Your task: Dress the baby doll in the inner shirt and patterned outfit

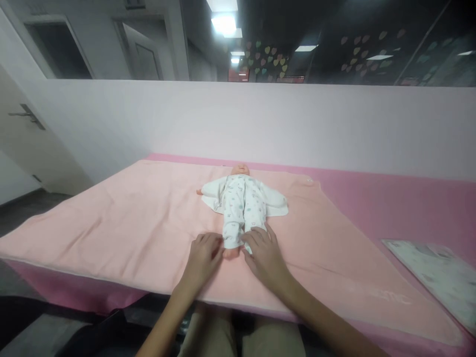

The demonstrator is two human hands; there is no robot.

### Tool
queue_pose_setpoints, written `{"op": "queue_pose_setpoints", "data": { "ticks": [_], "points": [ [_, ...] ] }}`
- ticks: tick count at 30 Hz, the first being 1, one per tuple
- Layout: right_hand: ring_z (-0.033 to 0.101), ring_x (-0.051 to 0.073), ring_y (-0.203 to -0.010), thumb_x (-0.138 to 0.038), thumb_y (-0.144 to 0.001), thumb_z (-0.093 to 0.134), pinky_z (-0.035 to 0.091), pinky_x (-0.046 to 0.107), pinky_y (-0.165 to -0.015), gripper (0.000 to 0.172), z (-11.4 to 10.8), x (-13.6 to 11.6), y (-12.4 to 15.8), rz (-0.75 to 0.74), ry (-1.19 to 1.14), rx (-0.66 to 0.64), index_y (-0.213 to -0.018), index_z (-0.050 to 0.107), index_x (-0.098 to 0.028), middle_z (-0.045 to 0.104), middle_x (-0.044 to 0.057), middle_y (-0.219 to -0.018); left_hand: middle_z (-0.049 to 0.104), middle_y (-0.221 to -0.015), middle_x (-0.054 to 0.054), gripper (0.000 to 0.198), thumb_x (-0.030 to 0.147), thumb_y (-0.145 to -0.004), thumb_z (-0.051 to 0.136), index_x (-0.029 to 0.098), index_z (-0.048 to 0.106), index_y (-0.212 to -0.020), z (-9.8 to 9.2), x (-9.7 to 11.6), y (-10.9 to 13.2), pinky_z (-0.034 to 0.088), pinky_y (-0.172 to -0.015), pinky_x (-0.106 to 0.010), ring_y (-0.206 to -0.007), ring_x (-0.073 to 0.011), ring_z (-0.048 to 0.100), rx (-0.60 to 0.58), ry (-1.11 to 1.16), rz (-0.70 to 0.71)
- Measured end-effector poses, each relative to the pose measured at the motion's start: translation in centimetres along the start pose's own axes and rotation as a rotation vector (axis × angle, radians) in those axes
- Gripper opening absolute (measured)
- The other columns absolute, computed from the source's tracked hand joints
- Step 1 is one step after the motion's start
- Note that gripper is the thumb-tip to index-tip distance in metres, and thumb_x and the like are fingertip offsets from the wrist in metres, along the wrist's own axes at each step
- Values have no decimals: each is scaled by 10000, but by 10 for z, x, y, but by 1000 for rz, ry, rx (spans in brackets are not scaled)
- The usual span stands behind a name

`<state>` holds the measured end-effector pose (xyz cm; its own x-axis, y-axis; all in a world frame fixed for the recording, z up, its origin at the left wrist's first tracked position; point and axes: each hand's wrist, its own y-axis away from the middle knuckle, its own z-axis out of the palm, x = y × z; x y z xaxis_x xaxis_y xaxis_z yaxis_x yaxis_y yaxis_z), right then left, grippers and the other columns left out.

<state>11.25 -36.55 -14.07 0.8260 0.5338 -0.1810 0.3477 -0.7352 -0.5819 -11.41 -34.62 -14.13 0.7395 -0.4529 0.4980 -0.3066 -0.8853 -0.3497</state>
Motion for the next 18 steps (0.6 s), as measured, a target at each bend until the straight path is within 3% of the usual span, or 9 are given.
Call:
{"op": "queue_pose_setpoints", "data": {
  "ticks": [3,6,11,14,18],
  "points": [
    [630,294,-1101,-50,-907,530,251,636,-1273,281,12,-3,-6,-4,69,27,-1096,641,-225,716,62,-970,715,-1080,-65,138,227,-979,545,216,682,-991,-1,3,-5,427,-864,-400,-1017,-272,598,25,-50,5],
    [646,259,-969,-47,-900,514,252,628,-1278,243,11,-7,-11,11,61,55,-1011,627,-231,692,37,-888,703,-992,-55,155,212,-982,520,213,666,-928,-3,9,-5,427,-830,-383,-935,-251,604,64,-1,-19],
    [673,230,-917,-94,-890,555,266,594,-1276,199,-12,-27,-8,65,-81,100,-999,605,-251,711,7,-903,685,-991,-50,82,260,-954,559,226,630,-931,-15,20,12,440,-833,-392,-930,-259,606,125,73,-35],
    [686,216,-879,-101,-894,557,274,588,-1266,213,-26,-39,1,86,-146,89,-1025,614,-260,711,-10,-872,665,-970,-47,69,259,-946,549,232,601,-910,-25,23,29,440,-809,-402,-900,-260,593,96,21,-30],
    [706,231,-962,-100,-922,530,306,604,-1237,266,-40,-31,22,63,-193,51,-1100,623,-274,740,10,-968,664,-984,-56,57,241,-920,556,238,567,-865,-36,20,50,443,-798,-423,-906,-275,591,55,-113,-28]
  ]
}}
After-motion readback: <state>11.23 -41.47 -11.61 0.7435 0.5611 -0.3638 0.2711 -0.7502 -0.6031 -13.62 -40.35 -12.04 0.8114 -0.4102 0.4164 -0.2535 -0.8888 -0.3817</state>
